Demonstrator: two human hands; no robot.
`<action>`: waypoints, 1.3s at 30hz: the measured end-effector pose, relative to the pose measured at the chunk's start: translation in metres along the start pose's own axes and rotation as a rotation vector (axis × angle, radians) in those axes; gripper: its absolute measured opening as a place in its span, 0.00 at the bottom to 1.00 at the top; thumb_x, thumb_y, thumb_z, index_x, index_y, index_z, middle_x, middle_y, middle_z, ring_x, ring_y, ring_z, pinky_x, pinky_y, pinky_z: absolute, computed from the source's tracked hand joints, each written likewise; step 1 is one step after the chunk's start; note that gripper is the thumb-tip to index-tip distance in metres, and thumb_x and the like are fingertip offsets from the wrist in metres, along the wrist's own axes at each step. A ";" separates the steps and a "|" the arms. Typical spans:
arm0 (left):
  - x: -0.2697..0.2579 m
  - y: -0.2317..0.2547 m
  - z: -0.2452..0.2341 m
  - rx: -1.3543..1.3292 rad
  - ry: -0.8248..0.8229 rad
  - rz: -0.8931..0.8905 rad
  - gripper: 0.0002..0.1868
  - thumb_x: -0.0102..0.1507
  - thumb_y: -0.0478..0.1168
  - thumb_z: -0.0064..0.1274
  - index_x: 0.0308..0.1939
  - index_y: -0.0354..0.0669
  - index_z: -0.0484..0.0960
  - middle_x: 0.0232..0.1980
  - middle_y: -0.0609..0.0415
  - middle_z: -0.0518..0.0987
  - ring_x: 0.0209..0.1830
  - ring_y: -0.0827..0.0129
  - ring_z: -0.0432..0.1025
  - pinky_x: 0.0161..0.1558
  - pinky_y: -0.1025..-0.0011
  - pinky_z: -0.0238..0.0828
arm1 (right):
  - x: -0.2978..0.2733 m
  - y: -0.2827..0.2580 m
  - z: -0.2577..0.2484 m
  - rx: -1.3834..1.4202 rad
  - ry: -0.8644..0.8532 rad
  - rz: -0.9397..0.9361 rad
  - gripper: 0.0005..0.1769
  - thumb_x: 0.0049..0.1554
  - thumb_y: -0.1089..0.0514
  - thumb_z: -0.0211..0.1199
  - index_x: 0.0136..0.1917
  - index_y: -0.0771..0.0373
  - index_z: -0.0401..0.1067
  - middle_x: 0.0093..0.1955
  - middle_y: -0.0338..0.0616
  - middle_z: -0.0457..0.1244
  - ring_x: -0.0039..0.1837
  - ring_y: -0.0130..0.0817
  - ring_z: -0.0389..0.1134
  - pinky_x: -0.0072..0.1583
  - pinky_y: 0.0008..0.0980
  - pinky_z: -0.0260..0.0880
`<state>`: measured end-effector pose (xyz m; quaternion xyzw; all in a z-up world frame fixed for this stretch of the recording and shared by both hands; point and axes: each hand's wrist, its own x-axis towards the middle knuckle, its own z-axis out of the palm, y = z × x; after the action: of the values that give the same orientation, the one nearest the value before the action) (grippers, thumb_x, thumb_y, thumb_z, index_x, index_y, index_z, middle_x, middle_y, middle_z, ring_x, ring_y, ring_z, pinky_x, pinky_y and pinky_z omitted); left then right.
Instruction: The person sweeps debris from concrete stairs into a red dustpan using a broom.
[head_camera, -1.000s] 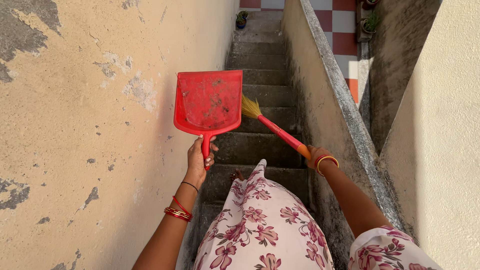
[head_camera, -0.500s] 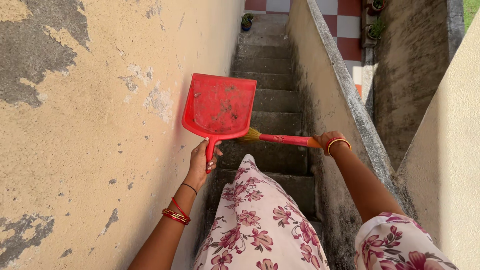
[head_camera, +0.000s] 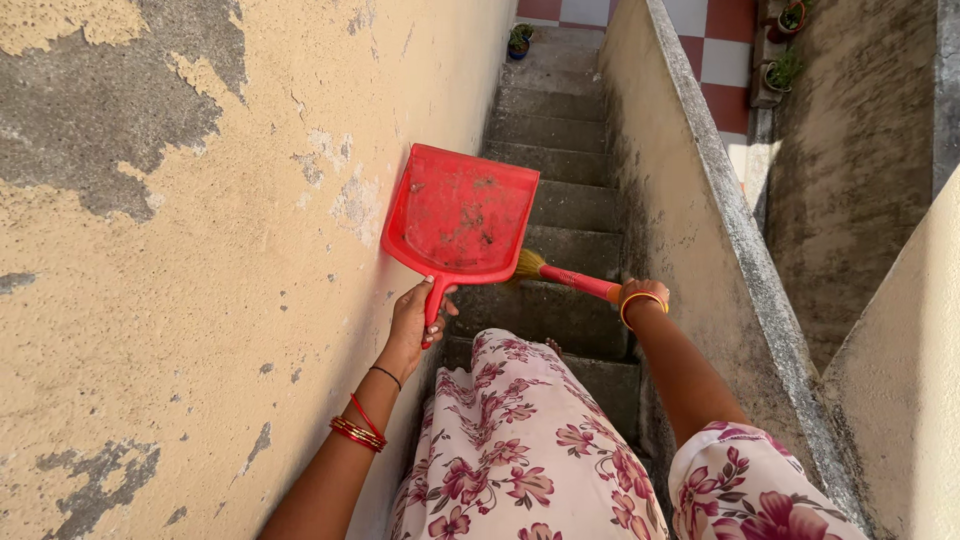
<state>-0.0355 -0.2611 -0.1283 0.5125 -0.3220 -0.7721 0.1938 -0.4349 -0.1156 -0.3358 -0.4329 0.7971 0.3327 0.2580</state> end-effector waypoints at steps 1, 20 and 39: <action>0.001 -0.001 0.000 -0.005 0.000 -0.004 0.26 0.71 0.53 0.40 0.52 0.32 0.81 0.28 0.52 0.78 0.13 0.80 0.56 0.15 0.80 0.52 | -0.004 0.008 0.001 -0.003 -0.020 0.009 0.31 0.56 0.47 0.69 0.69 0.59 0.68 0.59 0.43 0.71 0.59 0.37 0.75 0.55 0.38 0.76; 0.031 -0.020 0.037 -0.004 0.018 -0.048 0.26 0.71 0.54 0.40 0.51 0.33 0.81 0.29 0.51 0.77 0.14 0.80 0.56 0.15 0.79 0.51 | 0.002 0.113 -0.034 -0.412 0.136 -0.216 0.24 0.60 0.51 0.63 0.66 0.58 0.61 0.56 0.45 0.68 0.56 0.37 0.74 0.53 0.36 0.75; 0.058 -0.022 0.089 -0.086 0.102 -0.009 0.25 0.72 0.54 0.39 0.53 0.33 0.79 0.31 0.52 0.77 0.14 0.81 0.55 0.15 0.80 0.49 | 0.023 0.238 -0.036 -0.346 -0.036 -0.281 0.24 0.66 0.41 0.52 0.68 0.55 0.57 0.46 0.41 0.71 0.49 0.37 0.76 0.50 0.37 0.77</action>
<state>-0.1401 -0.2554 -0.1586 0.5438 -0.2761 -0.7590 0.2281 -0.6554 -0.0584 -0.2555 -0.5717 0.6551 0.4329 0.2378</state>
